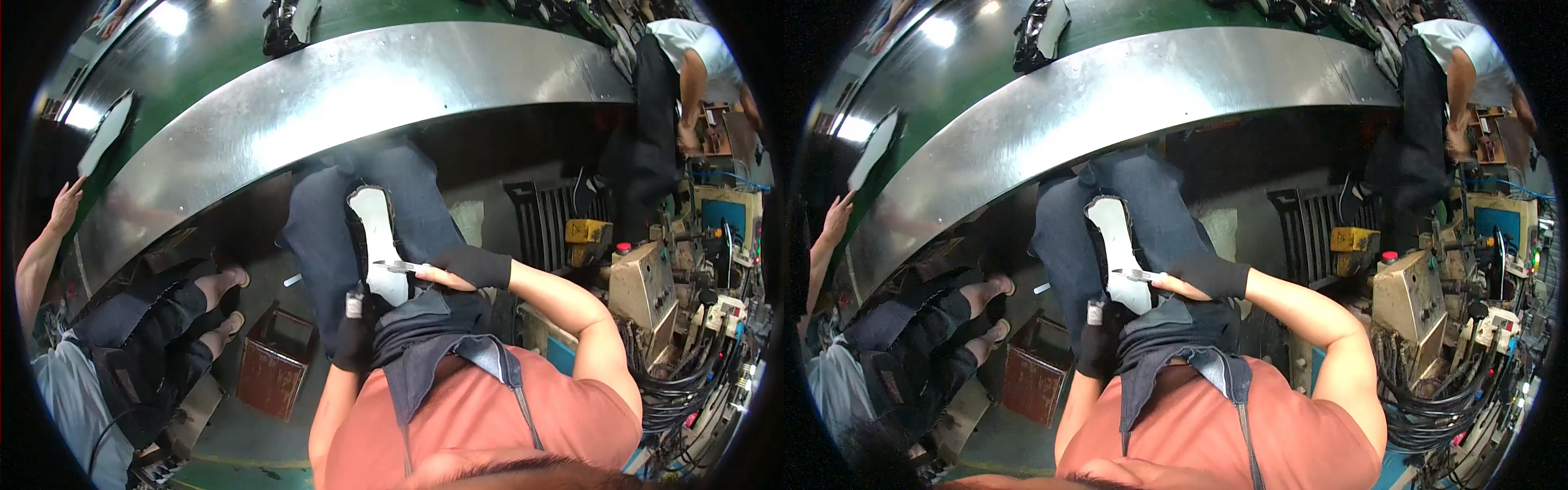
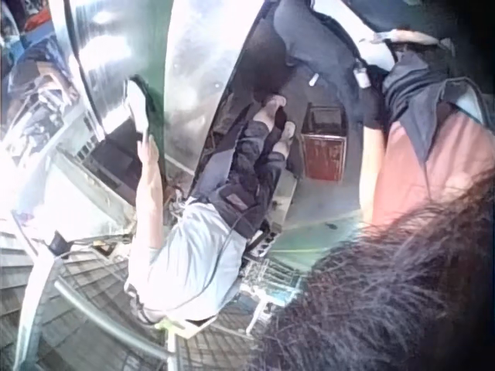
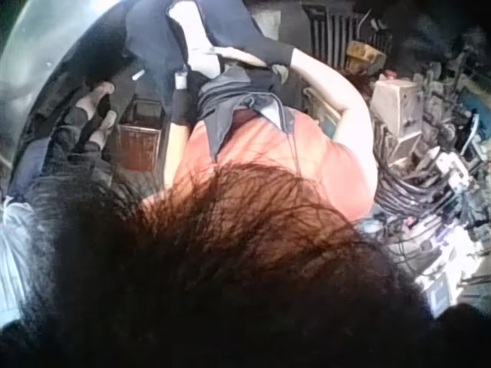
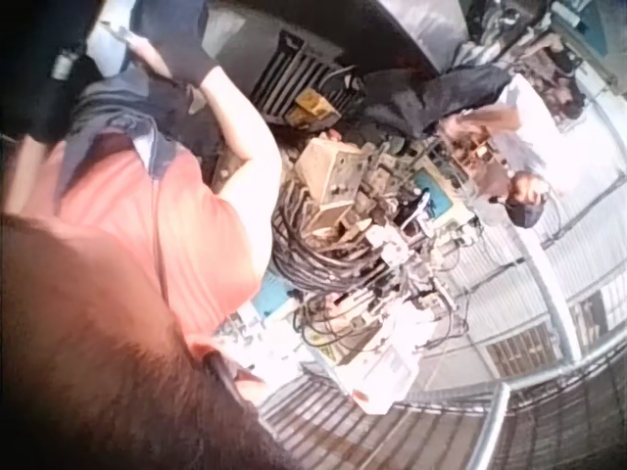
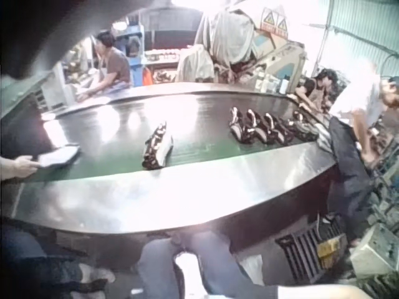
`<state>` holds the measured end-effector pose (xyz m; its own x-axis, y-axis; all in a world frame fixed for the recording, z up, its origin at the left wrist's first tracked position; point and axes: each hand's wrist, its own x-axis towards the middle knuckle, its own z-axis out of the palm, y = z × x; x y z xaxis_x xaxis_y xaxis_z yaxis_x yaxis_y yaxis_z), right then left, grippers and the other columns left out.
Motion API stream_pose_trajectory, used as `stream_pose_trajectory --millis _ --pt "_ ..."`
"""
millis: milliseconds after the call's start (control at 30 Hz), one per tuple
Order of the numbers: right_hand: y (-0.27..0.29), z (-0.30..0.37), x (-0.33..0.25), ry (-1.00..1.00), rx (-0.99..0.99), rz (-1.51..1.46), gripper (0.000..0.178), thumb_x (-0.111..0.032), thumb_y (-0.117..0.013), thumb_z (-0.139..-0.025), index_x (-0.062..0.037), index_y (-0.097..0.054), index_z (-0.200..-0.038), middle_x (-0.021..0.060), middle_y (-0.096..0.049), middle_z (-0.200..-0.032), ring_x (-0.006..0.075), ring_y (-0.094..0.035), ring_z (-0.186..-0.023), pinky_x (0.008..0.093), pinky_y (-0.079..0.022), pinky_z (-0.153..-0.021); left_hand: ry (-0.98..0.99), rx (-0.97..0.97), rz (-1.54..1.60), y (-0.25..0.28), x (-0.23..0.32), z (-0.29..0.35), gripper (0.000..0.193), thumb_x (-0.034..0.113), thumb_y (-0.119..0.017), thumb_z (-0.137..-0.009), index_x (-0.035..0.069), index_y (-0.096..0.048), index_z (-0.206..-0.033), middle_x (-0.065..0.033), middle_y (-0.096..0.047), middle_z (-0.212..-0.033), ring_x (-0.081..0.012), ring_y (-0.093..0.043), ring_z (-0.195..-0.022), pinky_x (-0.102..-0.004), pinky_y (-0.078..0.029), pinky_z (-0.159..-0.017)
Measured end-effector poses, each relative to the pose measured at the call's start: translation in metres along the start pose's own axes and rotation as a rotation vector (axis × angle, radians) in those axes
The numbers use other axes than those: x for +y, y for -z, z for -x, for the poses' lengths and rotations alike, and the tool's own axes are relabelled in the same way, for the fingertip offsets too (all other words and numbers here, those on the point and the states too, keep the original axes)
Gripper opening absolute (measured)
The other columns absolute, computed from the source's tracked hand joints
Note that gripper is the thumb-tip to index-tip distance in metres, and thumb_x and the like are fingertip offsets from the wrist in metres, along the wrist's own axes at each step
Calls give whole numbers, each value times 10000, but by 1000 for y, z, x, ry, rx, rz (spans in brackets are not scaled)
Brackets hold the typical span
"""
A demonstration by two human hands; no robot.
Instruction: The person uses a metal scraper tool to trim and smooth the white soles of black shoes on a factory assembly line. They repeatedly pick up shoes from a conveyor belt, hold them against their lap, and scrape the sole surface before placing them back on the belt.
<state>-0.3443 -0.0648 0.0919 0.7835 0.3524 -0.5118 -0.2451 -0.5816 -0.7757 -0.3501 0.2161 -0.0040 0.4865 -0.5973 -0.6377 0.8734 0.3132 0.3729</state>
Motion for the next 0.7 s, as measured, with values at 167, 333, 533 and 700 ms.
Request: stream_pose_trajectory --millis 167,333,533,700 --pt "10 3 14 -170 -170 -189 511 -454 -459 -994 8 -641 -876 91 -629 -686 186 -581 -645 350 -464 -631 4 84 -207 -27 16 -34 648 546 -296 -1010 -8 -572 -1204 -108 -633 -1107 -223 -596 -983 -342 -465 -903" --pt "17 0 -21 -24 -150 77 489 -451 -492 -972 -9 -676 -870 166 -665 -757 312 -630 -689 394 -481 -664 38 62 -187 -28 9 -38 752 626 -253 -983 -13 -564 -1229 -99 -643 -1111 -199 -604 -997 -349 -483 -872" --pt "-11 3 -8 25 42 243 507 -433 -452 -979 4 -668 -843 243 -634 -758 410 -617 -691 458 -473 -640 -364 119 -480 -21 -11 -47 448 405 -426 -1004 9 -580 -1149 -83 -654 -1009 -207 -624 -918 -337 -490 -824" --pt "44 -1 -15 10 -130 194 482 -436 -449 -977 -20 -664 -863 219 -638 -759 392 -631 -708 449 -490 -655 -605 285 -965 -29 3 -60 245 118 -615 -834 4 -577 -1048 -163 -660 -927 -278 -654 -865 -376 -499 -744"
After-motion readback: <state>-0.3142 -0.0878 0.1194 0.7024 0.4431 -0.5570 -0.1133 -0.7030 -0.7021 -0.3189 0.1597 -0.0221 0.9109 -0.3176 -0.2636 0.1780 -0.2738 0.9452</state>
